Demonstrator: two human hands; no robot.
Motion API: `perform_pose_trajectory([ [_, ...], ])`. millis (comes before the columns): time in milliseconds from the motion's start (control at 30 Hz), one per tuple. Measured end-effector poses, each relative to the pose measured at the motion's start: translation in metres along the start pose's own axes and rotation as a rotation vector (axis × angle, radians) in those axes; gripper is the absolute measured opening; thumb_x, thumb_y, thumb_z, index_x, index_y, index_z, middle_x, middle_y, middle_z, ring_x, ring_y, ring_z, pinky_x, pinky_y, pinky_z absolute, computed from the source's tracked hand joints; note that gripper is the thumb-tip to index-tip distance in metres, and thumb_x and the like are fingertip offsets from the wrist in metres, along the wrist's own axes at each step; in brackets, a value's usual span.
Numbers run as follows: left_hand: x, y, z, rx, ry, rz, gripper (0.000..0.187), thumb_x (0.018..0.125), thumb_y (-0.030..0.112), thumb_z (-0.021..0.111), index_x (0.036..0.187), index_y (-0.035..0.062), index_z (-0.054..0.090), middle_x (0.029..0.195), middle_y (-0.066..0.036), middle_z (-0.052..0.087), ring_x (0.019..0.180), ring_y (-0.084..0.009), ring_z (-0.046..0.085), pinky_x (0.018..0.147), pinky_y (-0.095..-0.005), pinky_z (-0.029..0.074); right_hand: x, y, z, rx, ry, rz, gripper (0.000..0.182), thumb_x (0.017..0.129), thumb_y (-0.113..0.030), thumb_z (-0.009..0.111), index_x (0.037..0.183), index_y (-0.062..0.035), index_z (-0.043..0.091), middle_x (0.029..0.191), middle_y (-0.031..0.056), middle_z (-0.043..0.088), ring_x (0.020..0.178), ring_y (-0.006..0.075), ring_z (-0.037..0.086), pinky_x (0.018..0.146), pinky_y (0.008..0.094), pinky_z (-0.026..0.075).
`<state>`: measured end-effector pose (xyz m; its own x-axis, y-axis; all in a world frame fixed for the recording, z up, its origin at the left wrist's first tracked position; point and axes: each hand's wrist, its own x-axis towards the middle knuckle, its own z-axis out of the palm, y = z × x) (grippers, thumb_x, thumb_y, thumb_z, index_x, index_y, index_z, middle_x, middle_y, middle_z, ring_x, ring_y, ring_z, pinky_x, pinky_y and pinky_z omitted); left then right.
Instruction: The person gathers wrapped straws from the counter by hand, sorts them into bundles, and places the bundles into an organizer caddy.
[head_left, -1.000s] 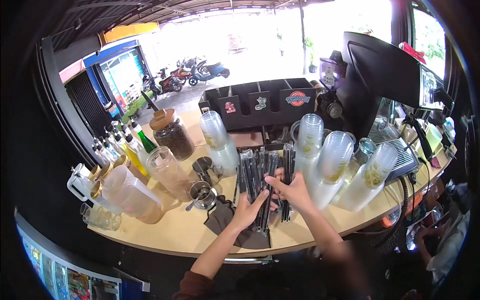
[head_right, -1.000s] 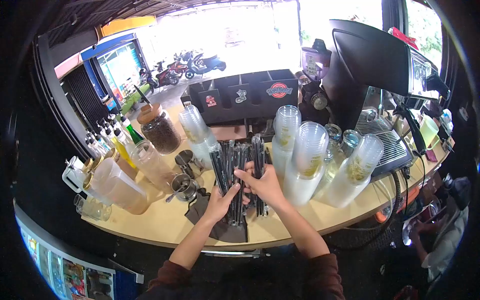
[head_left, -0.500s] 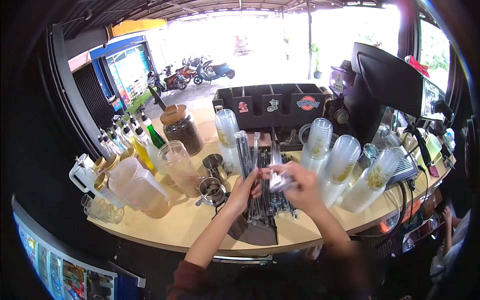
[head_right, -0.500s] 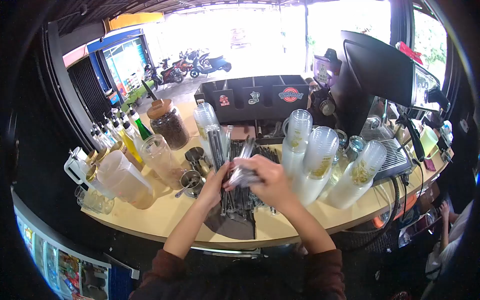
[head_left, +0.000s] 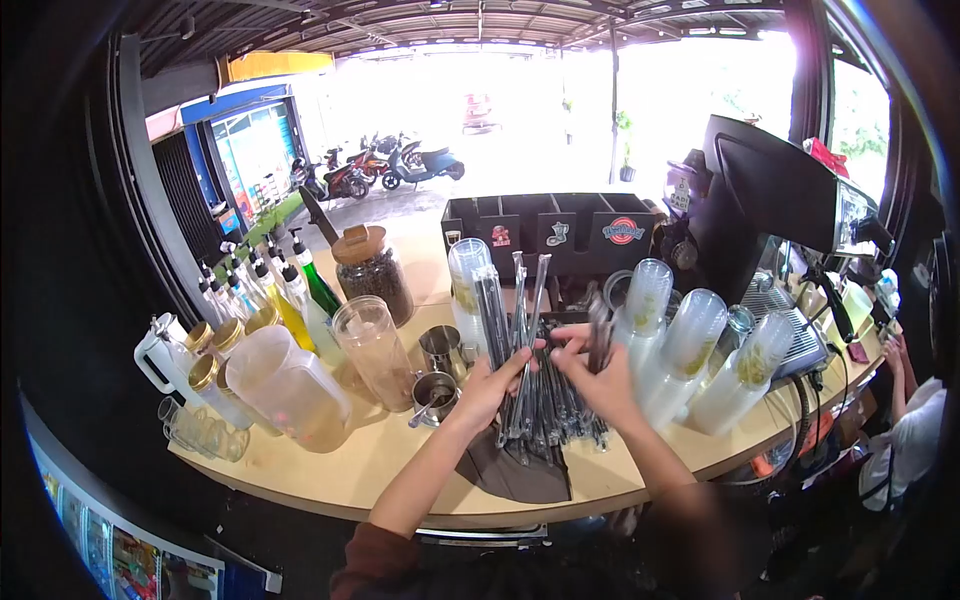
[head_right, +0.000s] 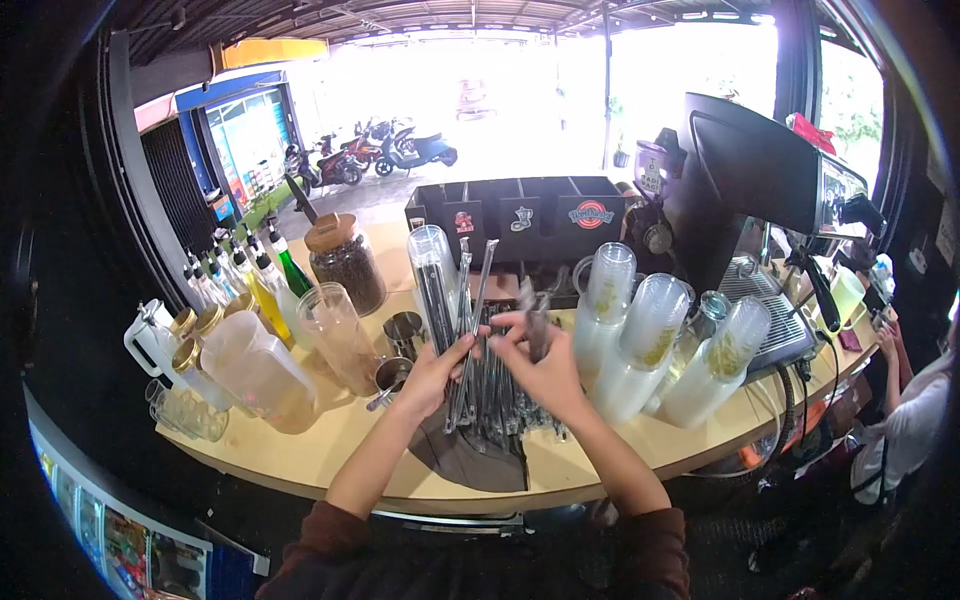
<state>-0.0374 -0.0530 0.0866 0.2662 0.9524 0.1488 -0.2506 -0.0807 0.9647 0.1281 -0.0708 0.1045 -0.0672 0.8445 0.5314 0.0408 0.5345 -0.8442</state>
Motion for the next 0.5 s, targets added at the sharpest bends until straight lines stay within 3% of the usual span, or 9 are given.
perform_pose_trajectory([
  [33,-0.003,0.002,0.000,0.039,-0.036,0.025,0.030,0.086,0.026,0.052,0.106,0.0036,0.056,0.070,0.006,0.052,0.052,-0.0009,0.035,0.047,-0.0163,0.026,0.007,-0.002,-0.001,0.005,0.034,0.030,0.023,0.080,-0.012,0.059,0.101,-0.0016,0.056,0.068,-0.0032,0.049,0.045,0.0015,0.038,0.040,0.0173,0.026],
  [67,-0.005,0.003,0.001,0.079,-0.074,0.050,0.030,0.086,0.026,0.052,0.106,0.0034,0.057,0.070,0.006,0.052,0.050,-0.0013,0.032,0.046,-0.0165,0.023,0.011,-0.003,-0.001,0.005,0.040,0.029,0.023,0.080,-0.012,0.059,0.101,-0.0016,0.056,0.068,-0.0032,0.049,0.045,0.0015,0.038,0.040,0.0173,0.026],
  [133,-0.008,0.004,-0.002,0.145,-0.118,0.060,0.030,0.087,0.026,0.050,0.105,0.0033,0.057,0.069,0.005,0.051,0.051,-0.0016,0.034,0.047,-0.0165,0.025,0.019,-0.005,0.000,0.479,-0.009,0.402,0.032,0.082,-0.016,0.059,0.109,-0.0025,0.051,0.059,-0.0049,0.042,0.041,0.0002,0.030,0.038,0.0159,0.021],
  [167,-0.008,0.003,-0.004,0.138,-0.184,0.039,0.030,0.087,0.026,0.049,0.105,0.0031,0.056,0.068,0.004,0.051,0.051,-0.0017,0.034,0.047,-0.0166,0.026,0.022,-0.009,0.002,0.567,-0.098,0.439,0.034,0.082,-0.020,0.059,0.110,-0.0036,0.049,0.055,-0.0078,0.035,0.039,-0.0009,0.025,0.036,0.0160,0.017],
  [200,-0.009,0.001,-0.005,0.129,-0.249,0.017,0.030,0.088,0.027,0.048,0.105,0.0029,0.056,0.068,0.004,0.051,0.051,-0.0019,0.034,0.047,-0.0167,0.026,0.022,-0.007,0.004,0.566,-0.090,0.438,0.034,0.082,-0.020,0.059,0.110,-0.0036,0.049,0.055,-0.0078,0.035,0.039,-0.0009,0.025,0.036,0.0160,0.017],
  [300,-0.008,-0.004,-0.010,0.109,-0.299,-0.004,0.032,0.089,0.028,0.046,0.105,0.0023,0.055,0.067,0.002,0.051,0.050,-0.0023,0.034,0.046,-0.0174,0.028,0.024,0.002,0.011,0.545,-0.125,0.476,0.015,0.083,-0.020,0.058,0.090,-0.0086,0.051,0.055,-0.0088,0.035,0.040,-0.0013,0.026,0.035,0.0171,0.019],
  [467,-0.006,-0.012,-0.015,0.073,-0.287,-0.028,0.032,0.091,0.028,0.043,0.104,0.0012,0.054,0.067,0.001,0.051,0.048,-0.0029,0.034,0.047,-0.0176,0.030,0.028,0.020,0.018,0.534,-0.108,0.423,0.016,0.084,-0.022,0.058,0.084,-0.0090,0.049,0.055,-0.0077,0.037,0.040,-0.0002,0.028,0.036,0.0180,0.022],
  [500,-0.006,-0.012,-0.013,0.084,-0.196,0.004,0.033,0.091,0.028,0.042,0.103,0.0000,0.054,0.066,0.000,0.051,0.049,-0.0031,0.034,0.047,-0.0178,0.031,0.028,0.023,0.019,0.526,-0.074,0.400,0.017,0.084,-0.023,0.057,0.082,-0.0087,0.049,0.056,-0.0067,0.038,0.040,0.0006,0.030,0.037,0.0184,0.024],
])
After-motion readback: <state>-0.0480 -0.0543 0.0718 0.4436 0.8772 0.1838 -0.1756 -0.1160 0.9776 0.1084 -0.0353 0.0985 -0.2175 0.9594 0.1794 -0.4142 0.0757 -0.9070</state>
